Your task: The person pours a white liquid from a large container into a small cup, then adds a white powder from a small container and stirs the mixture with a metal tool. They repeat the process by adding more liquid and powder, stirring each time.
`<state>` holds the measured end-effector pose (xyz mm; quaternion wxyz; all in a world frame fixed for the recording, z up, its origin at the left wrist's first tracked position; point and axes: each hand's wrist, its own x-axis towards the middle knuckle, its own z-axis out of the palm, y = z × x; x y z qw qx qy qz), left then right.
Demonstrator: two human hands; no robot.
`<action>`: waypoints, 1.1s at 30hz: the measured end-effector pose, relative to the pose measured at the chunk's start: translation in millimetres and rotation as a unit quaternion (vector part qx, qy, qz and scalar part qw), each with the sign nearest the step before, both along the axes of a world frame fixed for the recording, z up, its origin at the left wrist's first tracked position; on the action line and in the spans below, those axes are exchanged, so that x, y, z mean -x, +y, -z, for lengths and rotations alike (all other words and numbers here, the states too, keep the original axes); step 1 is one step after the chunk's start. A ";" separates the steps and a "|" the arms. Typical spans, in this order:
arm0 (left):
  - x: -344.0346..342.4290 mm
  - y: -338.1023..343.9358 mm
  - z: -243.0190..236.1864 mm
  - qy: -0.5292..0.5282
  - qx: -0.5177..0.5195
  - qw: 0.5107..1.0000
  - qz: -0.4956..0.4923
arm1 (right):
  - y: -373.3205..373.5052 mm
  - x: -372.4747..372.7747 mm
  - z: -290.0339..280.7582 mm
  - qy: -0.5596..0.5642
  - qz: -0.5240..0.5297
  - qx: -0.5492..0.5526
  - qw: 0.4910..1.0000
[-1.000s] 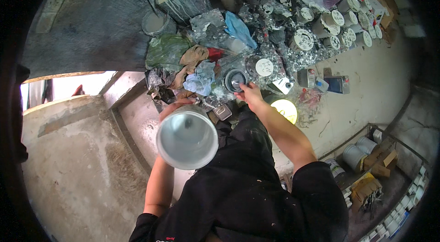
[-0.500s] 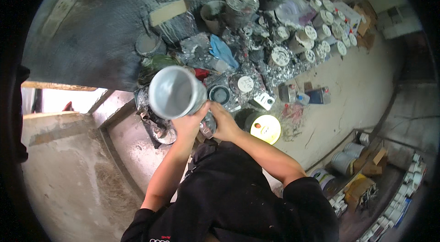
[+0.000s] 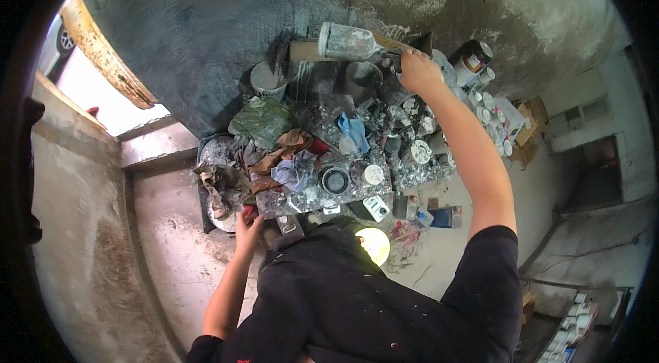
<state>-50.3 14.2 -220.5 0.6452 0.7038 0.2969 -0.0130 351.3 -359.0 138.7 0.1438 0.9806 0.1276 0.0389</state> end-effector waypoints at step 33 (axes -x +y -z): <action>-185.3 -110.1 -23.6 0.149 -0.313 0.923 0.167 | 93.0 -12.1 -42.0 0.050 0.123 0.126 0.983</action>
